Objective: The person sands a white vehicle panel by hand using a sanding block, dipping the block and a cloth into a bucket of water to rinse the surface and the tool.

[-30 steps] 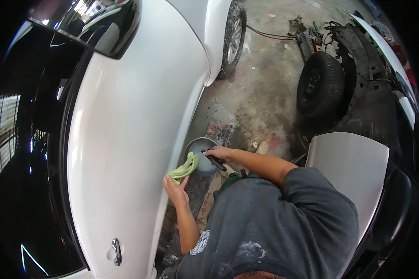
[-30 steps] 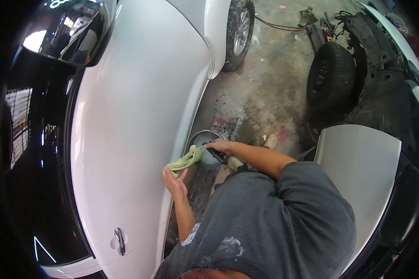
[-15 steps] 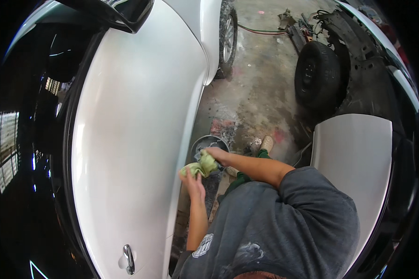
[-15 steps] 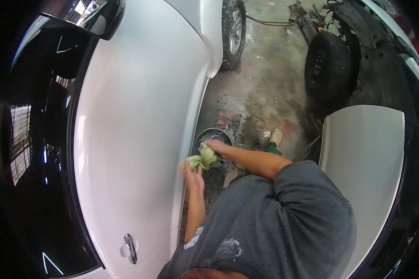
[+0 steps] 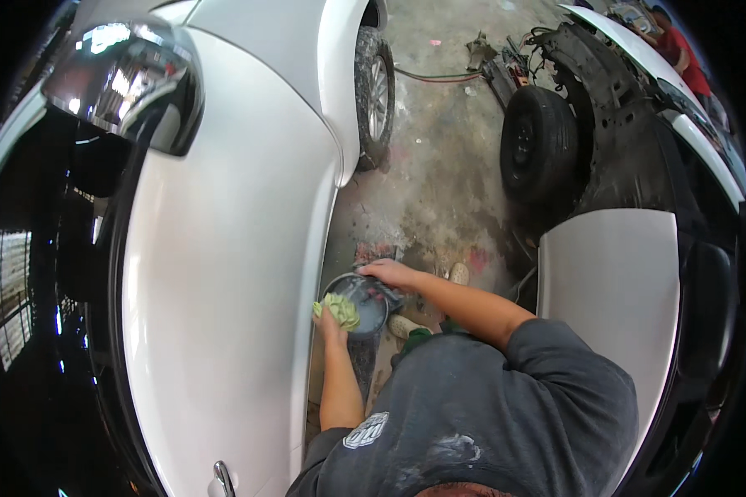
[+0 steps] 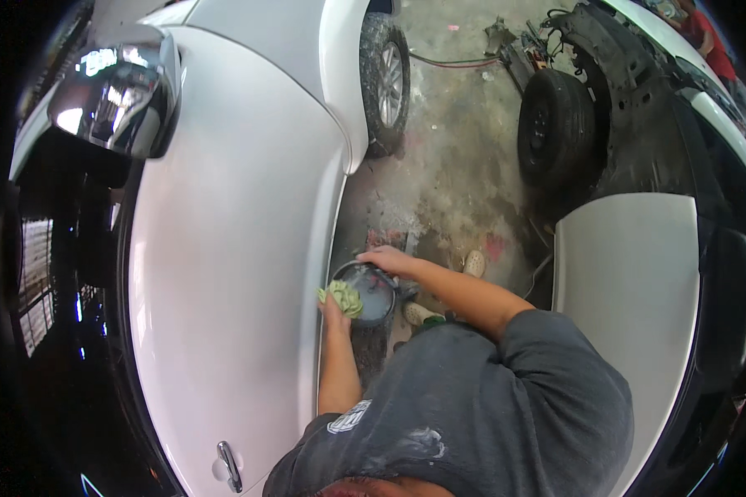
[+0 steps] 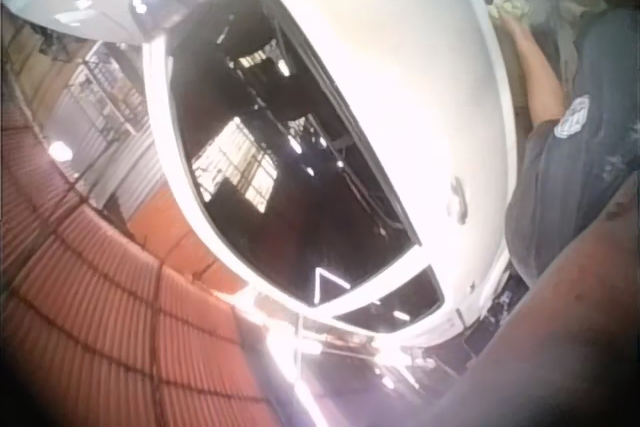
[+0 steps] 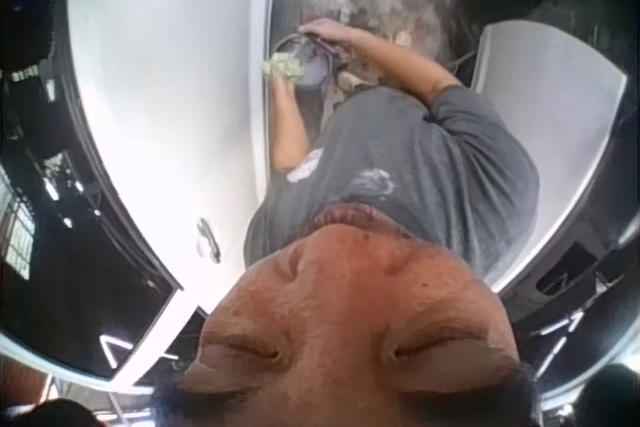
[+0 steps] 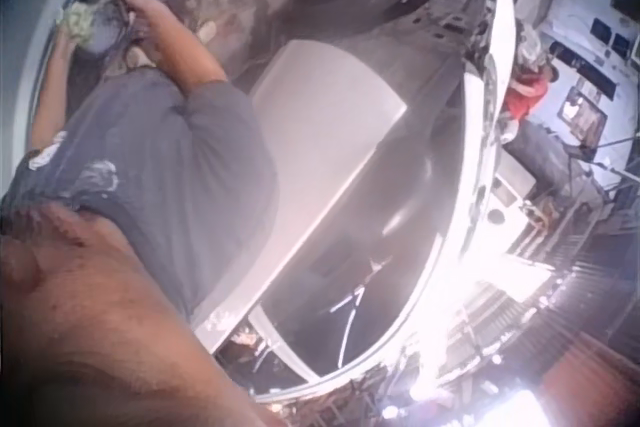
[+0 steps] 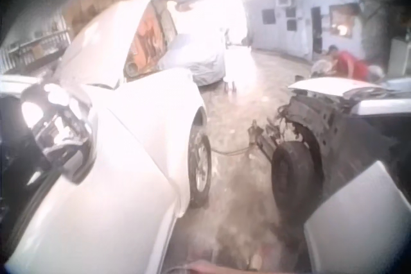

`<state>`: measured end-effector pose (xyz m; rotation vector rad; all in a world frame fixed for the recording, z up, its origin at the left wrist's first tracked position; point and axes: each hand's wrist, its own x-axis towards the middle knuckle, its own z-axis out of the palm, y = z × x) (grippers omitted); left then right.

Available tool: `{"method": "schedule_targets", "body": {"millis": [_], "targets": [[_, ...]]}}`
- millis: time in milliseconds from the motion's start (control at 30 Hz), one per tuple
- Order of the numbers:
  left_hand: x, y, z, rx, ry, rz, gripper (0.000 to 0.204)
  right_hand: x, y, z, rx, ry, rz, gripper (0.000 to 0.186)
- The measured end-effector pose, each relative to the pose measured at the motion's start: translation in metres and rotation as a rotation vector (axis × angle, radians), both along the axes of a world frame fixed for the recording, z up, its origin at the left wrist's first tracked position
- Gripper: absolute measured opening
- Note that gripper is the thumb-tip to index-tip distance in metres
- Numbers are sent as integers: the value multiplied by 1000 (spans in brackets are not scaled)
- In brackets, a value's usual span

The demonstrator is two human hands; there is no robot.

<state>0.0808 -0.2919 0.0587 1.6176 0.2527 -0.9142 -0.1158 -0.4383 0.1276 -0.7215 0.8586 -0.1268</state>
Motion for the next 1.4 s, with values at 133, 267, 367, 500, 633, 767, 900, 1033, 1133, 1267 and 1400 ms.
{"method": "schedule_targets", "body": {"millis": [133,267,367,500,633,767,900,1033,1133,1267,1400], "targets": [[76,66,-41,-682,553,-212,51,-106,-50,5,27,16,-216,41],[8,37,1,-445,370,206,54,-267,-68,-45,-17,331,-431,37],[-6,45,17,-480,259,64,45,-350,-57,-68,-127,402,-446,36],[-13,1,-3,-272,280,17,31,-443,-25,-120,-147,566,-555,41],[-54,-104,-19,-416,398,-123,31,-508,16,-184,-459,909,-690,46],[-72,-196,13,-524,381,-207,35,-475,-24,-144,-389,865,-505,53],[-99,-340,64,-555,354,-313,36,-462,-98,-117,-488,790,-568,55],[-132,-475,175,-519,-121,-504,41,-436,-221,-80,-646,666,-593,53],[-93,-530,255,-457,-680,-624,57,-373,-328,-13,-738,539,-508,53],[-101,-589,403,-597,-909,-557,79,-339,-438,22,-821,509,-397,60],[-69,-605,514,-602,-1234,-564,82,-289,-519,69,-983,477,-279,62]]}}
